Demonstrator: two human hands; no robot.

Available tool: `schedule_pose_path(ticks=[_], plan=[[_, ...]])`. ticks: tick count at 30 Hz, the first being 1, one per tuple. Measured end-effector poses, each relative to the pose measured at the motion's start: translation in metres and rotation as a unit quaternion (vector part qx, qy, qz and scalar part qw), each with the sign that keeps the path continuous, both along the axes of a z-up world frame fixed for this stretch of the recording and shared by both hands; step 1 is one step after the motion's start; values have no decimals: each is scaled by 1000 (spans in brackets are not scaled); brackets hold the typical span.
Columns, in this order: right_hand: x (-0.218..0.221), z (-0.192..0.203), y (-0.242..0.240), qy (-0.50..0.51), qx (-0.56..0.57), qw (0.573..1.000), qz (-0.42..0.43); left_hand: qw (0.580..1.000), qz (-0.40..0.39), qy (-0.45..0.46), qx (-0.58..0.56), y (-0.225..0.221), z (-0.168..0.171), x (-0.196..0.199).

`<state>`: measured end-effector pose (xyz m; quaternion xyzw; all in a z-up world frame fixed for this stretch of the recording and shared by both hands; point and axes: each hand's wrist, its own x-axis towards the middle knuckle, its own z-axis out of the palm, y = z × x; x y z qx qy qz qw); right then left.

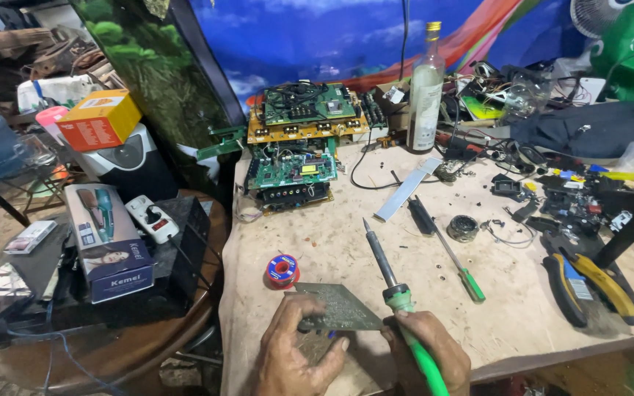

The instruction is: The person holds a circuit board and applies a soldering iron to various contact points on the back of the board.

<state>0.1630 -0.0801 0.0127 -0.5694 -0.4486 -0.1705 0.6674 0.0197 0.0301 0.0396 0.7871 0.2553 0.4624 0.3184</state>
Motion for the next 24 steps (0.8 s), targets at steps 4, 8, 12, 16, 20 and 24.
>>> schedule_pose_path(ticks=[4, 8, 12, 16, 20, 24], plan=[[1, -35, -5, -39, -9, 997, -61, 998, 32, -23, 48, -5, -19, 3], [-3, -35, -10, -31, -13, 997, -68, 998, 31, -13, 58, -8, -31, 1], [-4, -39, -20, -46, -5, 999, -19, 998, 43, 3, 42, -20, -15, -1], [113, -210, -21, -102, -333, 908, 233, 998, 31, -19, 53, -30, -16, -1], [-10, -52, -44, -1, -99, 995, 17, 998, 42, -10, 45, -35, -31, 0], [-18, -33, -50, 21, -137, 990, 39, 997, 44, -6, 66, -39, -42, 2]])
